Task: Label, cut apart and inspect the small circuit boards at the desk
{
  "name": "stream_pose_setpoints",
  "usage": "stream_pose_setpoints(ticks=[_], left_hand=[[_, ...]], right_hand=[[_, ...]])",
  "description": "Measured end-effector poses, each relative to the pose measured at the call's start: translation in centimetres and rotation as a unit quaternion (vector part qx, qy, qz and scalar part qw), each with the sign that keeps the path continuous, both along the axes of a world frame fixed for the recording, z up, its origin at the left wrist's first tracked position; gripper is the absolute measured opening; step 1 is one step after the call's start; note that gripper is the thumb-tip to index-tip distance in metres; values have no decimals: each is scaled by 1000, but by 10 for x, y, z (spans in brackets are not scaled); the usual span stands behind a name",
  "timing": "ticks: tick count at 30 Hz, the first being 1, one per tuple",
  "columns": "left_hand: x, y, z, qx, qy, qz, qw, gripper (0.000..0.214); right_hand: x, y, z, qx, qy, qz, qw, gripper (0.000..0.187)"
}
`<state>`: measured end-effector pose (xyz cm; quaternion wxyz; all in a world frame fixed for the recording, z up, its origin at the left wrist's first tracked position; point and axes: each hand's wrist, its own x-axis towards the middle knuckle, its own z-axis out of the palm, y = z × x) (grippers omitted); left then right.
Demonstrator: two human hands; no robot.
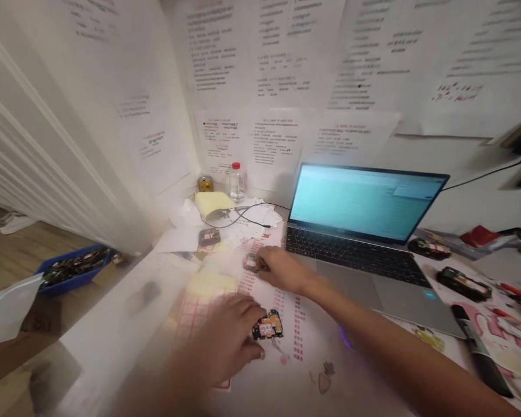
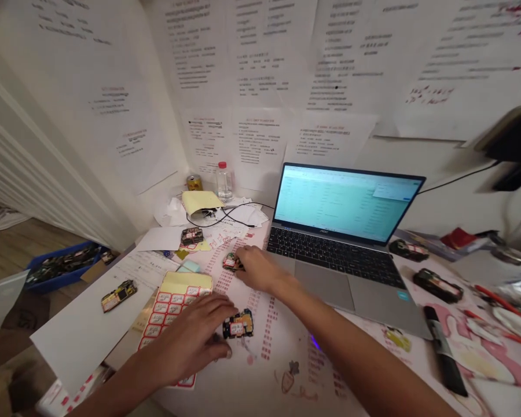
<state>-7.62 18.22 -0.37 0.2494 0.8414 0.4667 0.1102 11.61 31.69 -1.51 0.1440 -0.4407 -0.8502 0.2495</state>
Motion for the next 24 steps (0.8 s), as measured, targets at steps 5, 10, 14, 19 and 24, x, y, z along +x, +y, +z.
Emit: stream_pose_setpoints(ticks=[5, 10, 14, 19, 24], left_hand=[[-3, -2, 7, -14, -1, -11, 1000, 36], [-3, 0, 4, 4, -16, -13, 1000, 31], [-5, -1, -1, 23, -33, -16, 999, 29], [-6, 29, 0, 75, 3, -22, 997, 17], [-3, 98, 1, 93, 126, -42, 987, 49]], right_hand=[[18, 14, 0, -63, 43, -26, 997, 16], [43, 23, 8, -154, 140, -57, 976, 22], [58, 19, 19, -184, 207, -76, 958, 28], [68, 6, 30, -203, 244, -86, 944, 39], [77, -25, 34, -202, 198, -79, 956, 34]])
